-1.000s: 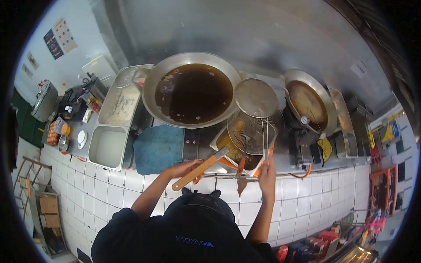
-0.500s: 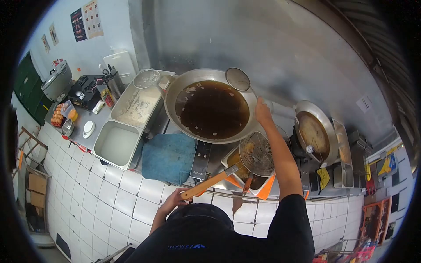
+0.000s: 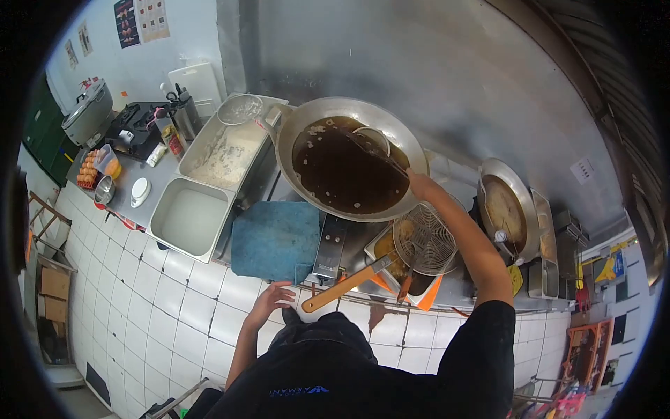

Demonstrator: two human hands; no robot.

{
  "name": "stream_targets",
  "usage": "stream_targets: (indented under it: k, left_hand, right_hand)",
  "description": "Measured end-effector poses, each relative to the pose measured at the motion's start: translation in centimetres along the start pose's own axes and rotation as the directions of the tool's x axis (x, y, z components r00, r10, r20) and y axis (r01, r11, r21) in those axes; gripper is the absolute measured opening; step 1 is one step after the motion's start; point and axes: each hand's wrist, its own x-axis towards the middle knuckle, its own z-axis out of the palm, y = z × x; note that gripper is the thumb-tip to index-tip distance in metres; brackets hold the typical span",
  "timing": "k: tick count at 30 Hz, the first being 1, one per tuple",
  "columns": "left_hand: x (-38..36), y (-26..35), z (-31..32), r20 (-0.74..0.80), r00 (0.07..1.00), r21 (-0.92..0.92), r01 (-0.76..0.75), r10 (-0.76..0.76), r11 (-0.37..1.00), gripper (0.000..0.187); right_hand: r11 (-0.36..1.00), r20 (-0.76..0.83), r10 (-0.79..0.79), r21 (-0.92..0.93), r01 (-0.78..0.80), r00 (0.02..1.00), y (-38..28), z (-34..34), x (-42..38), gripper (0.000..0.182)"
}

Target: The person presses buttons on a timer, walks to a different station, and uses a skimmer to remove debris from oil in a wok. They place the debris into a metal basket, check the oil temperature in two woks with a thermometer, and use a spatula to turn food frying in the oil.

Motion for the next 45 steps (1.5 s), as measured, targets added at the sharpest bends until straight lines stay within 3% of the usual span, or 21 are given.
stream_targets:
  k: [1,3,4,6,10,12,14,16,18,20,22,25,27,31,40,42,43,45]
  left_hand:
    - [0.2,0.4,-0.1,0.002,1.0,0.013,-0.007,0.007,1.0,0.059]
    - [0.7,0.7,-0.1,0.029,0.999,0.017,-0.032,0.032,0.999,0.06]
    - [1.0,0.7,0.0,0.033,0.999,0.013,-0.025,0.025,1.0,0.06]
    - [1.4,1.0,0.4,0.057,0.998,0.035,-0.033,0.031,0.999,0.059]
    - [2.4,1.0,1.7,0.104,0.994,0.018,-0.043,0.041,0.999,0.058]
    - [2.8,1.3,3.0,0.111,0.994,-0.035,-0.018,0.021,0.999,0.057]
    - [3.5,1.3,4.1,0.119,0.993,-0.082,0.014,-0.004,0.997,0.057]
    - [5.2,0.2,4.9,0.239,0.971,-0.178,0.021,0.022,0.984,0.06]
    - [6.7,0.1,6.4,0.281,0.96,-0.187,0.065,-0.01,0.98,0.059]
    - [7.9,0.7,8.5,0.387,0.914,-0.215,0.218,-0.122,0.952,0.061]
    - [8.9,1.0,10.3,0.42,0.895,-0.22,0.261,-0.15,0.94,0.062]
    - [9.7,1.0,12.1,0.538,0.839,-0.328,0.301,-0.085,0.895,0.061]
    - [10.4,0.5,12.6,0.662,0.746,-0.434,0.467,-0.08,0.77,0.055]
    - [9.2,0.3,13.5,0.622,0.763,-0.378,0.492,-0.179,0.784,0.063]
    - [6.9,-1.4,13.9,0.609,0.767,-0.434,0.536,-0.203,0.724,0.066]
    - [6.3,-1.2,14.1,0.59,0.784,-0.489,0.539,-0.195,0.686,0.066]
    - [6.3,-1.6,13.9,0.589,0.787,-0.521,0.542,-0.181,0.66,0.064]
    - [6.3,-1.9,13.8,0.597,0.782,-0.522,0.548,-0.178,0.654,0.064]
  right_hand:
    - [1.0,0.006,0.006,0.003,-0.006,1.0,0.6,0.5,0.2,0.03]
    - [0.974,0.05,-0.225,0.05,0.222,0.973,1.8,1.8,0.4,0.032]
    - [0.975,0.056,-0.219,0.052,0.216,0.974,1.1,1.2,-0.4,0.032]
    - [0.909,0.403,-0.068,0.402,-0.109,0.913,-2.3,-2.0,-2.6,0.031]
    - [0.848,0.504,-0.087,0.49,-0.202,0.859,-4.5,-4.2,-5.5,0.034]
    - [0.705,0.584,-0.198,0.643,-0.3,0.787,-4.1,-4.5,-6.0,0.035]
    - [0.669,0.576,-0.216,0.675,-0.31,0.788,-4.4,-5.2,-7.1,0.035]
    - [0.632,0.575,-0.23,0.702,-0.328,0.785,-4.5,-5.8,-8.2,0.036]
    - [0.485,0.585,-0.263,0.768,-0.419,0.767,-4.2,-6.0,-9.0,0.036]
    - [0.397,0.58,-0.295,0.797,-0.454,0.76,-3.9,-6.1,-9.7,0.036]
    - [0.302,0.57,-0.324,0.819,-0.488,0.755,-3.5,-5.5,-10.2,0.035]
    - [0.228,0.558,-0.333,0.83,-0.51,0.76,-3.1,-4.8,-11.1,0.033]
    - [0.111,0.517,-0.338,0.852,-0.512,0.786,-3.0,-4.6,-12.1,0.03]
    - [-0.012,0.453,-0.357,0.872,-0.489,0.817,-2.0,-3.5,-13.5,0.029]
    - [-0.118,0.32,0.015,0.941,-0.316,0.947,-0.8,-1.7,-23.9,0.029]
    - [-0.072,0.233,0.185,0.972,-0.223,0.955,-0.4,-0.4,-27.2,0.029]
    - [-0.067,0.237,0.189,0.971,-0.228,0.953,-0.3,0.3,-28.8,0.029]
    - [0.145,0.052,0.382,0.983,-0.115,0.923,-0.1,2.1,-31.7,0.032]
